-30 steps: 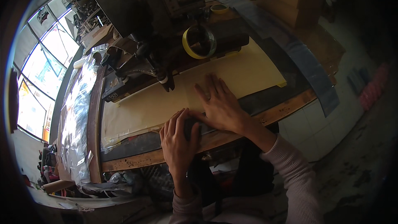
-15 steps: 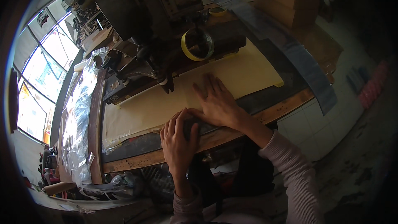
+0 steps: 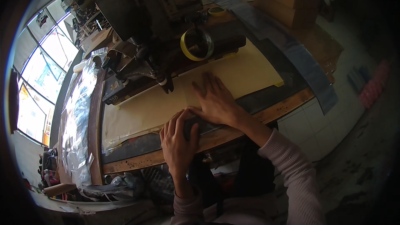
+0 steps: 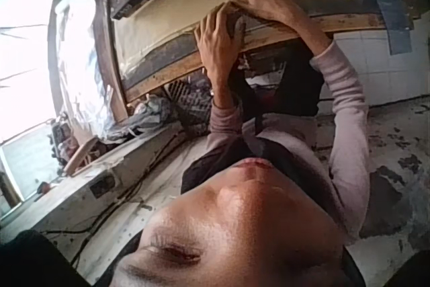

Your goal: The person tapes a transparent plastic sheet to a large wooden board on a machine, using strips of tape and applying pressure by hand.

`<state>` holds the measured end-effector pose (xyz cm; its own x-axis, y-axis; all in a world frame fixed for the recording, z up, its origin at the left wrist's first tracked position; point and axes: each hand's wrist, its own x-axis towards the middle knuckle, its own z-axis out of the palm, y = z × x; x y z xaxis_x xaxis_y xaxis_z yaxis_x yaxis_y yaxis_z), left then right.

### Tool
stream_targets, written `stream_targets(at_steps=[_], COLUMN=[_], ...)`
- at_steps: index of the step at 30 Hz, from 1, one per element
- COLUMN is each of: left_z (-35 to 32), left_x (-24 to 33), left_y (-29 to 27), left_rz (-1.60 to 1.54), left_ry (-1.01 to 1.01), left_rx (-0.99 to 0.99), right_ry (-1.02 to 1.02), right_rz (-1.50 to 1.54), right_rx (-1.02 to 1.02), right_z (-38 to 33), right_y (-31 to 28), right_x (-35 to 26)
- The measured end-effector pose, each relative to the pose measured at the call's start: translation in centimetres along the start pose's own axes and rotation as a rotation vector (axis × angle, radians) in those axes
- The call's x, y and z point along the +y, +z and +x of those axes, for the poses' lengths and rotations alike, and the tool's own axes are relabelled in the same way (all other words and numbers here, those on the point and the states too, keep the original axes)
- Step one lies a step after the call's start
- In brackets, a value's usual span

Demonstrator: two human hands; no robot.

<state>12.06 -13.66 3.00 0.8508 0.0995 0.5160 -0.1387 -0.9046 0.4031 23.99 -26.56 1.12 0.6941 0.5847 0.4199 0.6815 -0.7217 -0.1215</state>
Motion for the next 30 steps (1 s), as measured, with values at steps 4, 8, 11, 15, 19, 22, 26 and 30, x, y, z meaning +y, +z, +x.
stream_targets(at_steps=[4,8,11,15,19,22,26,30], left_z=[0.00,-0.03,-0.07,-0.05,-0.04,-0.02,0.02,-0.02], left_x=[0.01,-0.07,-0.09,0.01,0.09,0.12,0.12,0.02], left_y=[-0.24,-0.11,-0.07,-0.13,-0.19,-0.24,-0.15,-0.08], left_rz=[0.027,0.030,0.036,0.032,0.038,0.033,0.011,0.009], left_ry=[0.020,0.026,0.023,0.015,0.012,0.010,0.006,0.013], left_rx=[-0.018,-0.019,-0.022,-0.029,-0.025,-0.015,-0.003,0.001], right_ry=[0.006,0.013,0.021,0.010,0.008,0.005,0.001,0.008], right_rz=[0.007,0.026,0.037,0.032,0.039,0.030,0.037,0.032], right_rx=[0.008,0.030,0.030,0.044,0.050,0.056,0.053,0.024], right_z=[0.21,0.28,0.40,0.57,0.76,0.82,0.88,1.00], right_y=[-0.03,0.10,-0.02,0.05,0.25,0.34,0.17,-0.15], right_x=[-0.08,-0.06,-0.06,0.04,0.21,0.22,0.27,0.15])
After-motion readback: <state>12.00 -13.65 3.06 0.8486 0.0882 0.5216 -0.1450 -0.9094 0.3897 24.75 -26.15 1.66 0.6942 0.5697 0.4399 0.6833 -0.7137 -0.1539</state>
